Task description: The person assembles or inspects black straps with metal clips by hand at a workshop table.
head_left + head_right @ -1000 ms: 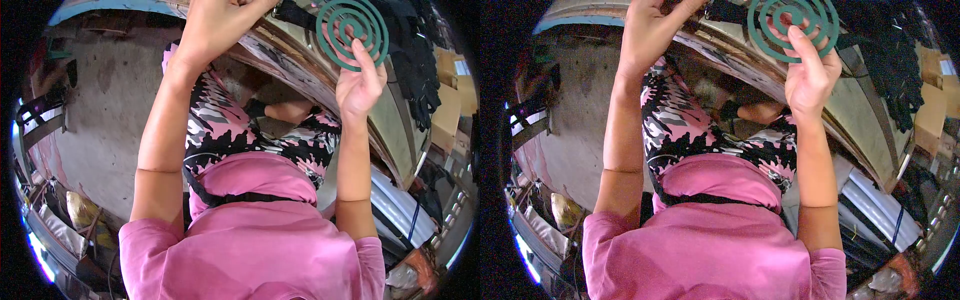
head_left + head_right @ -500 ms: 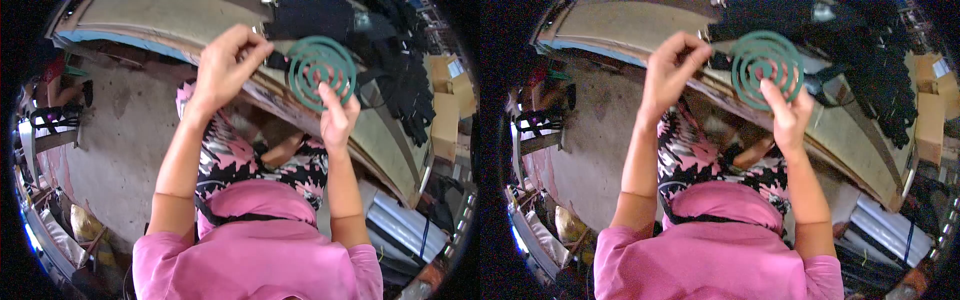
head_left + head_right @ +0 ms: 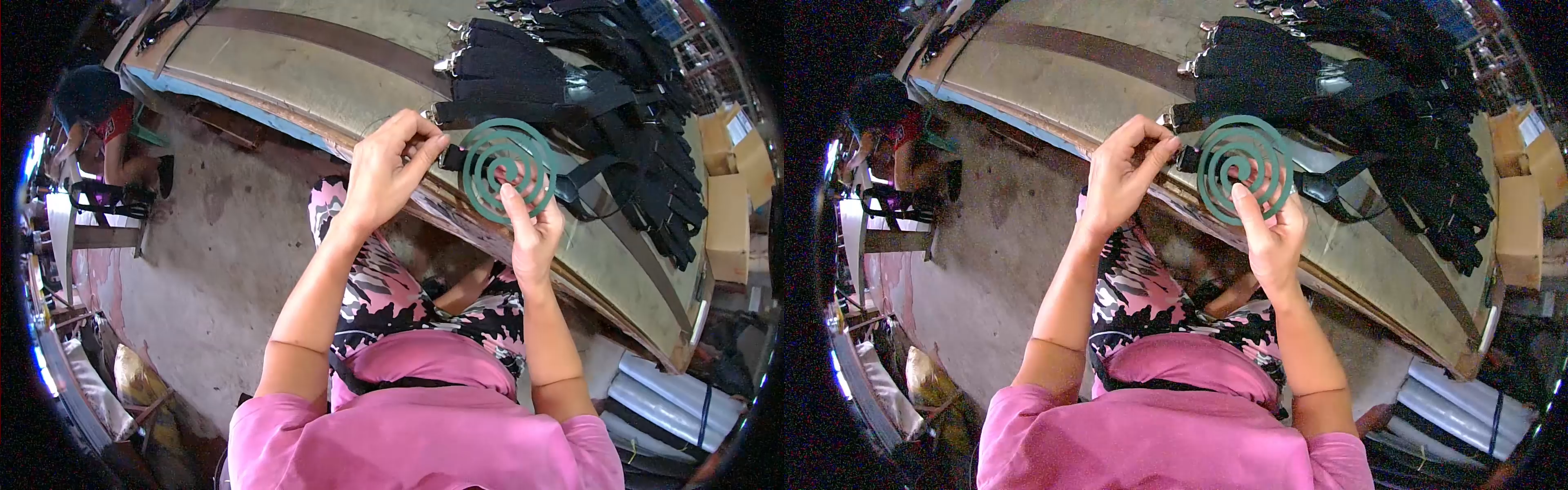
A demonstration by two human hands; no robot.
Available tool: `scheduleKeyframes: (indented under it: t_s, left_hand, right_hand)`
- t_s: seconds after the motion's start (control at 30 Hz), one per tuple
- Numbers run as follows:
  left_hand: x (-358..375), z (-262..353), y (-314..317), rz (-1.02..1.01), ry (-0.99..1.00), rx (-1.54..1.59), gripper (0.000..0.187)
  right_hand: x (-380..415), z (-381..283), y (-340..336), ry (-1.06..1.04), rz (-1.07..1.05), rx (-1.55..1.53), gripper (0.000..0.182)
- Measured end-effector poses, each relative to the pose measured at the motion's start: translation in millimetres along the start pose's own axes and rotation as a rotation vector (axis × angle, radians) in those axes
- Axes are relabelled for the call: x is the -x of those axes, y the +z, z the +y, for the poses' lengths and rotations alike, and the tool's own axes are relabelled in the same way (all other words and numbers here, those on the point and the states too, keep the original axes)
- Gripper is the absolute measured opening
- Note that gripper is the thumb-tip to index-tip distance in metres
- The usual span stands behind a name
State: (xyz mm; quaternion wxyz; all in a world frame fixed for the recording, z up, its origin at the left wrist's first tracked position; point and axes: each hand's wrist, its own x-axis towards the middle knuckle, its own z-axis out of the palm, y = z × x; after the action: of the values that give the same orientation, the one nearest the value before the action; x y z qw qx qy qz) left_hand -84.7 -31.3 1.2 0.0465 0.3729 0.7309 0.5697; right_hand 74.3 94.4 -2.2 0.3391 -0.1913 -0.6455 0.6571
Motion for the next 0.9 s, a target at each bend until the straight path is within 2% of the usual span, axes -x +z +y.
scheduleKeyframes:
  t_s: [0.47,0.9]
  left_hand:
    - [0.7,0.4,2.4,0.02,0.029,-0.021,0.016]
    - [-0.3,-1.2,4.2,0.035,0.042,-0.012,0.017]
  right_hand:
    - [-2.3,8.6,-2.2,-0.027,-0.053,0.093,0.013]
    - [-2.9,1.9,-0.1,-0.065,-0.081,0.157,0.022]
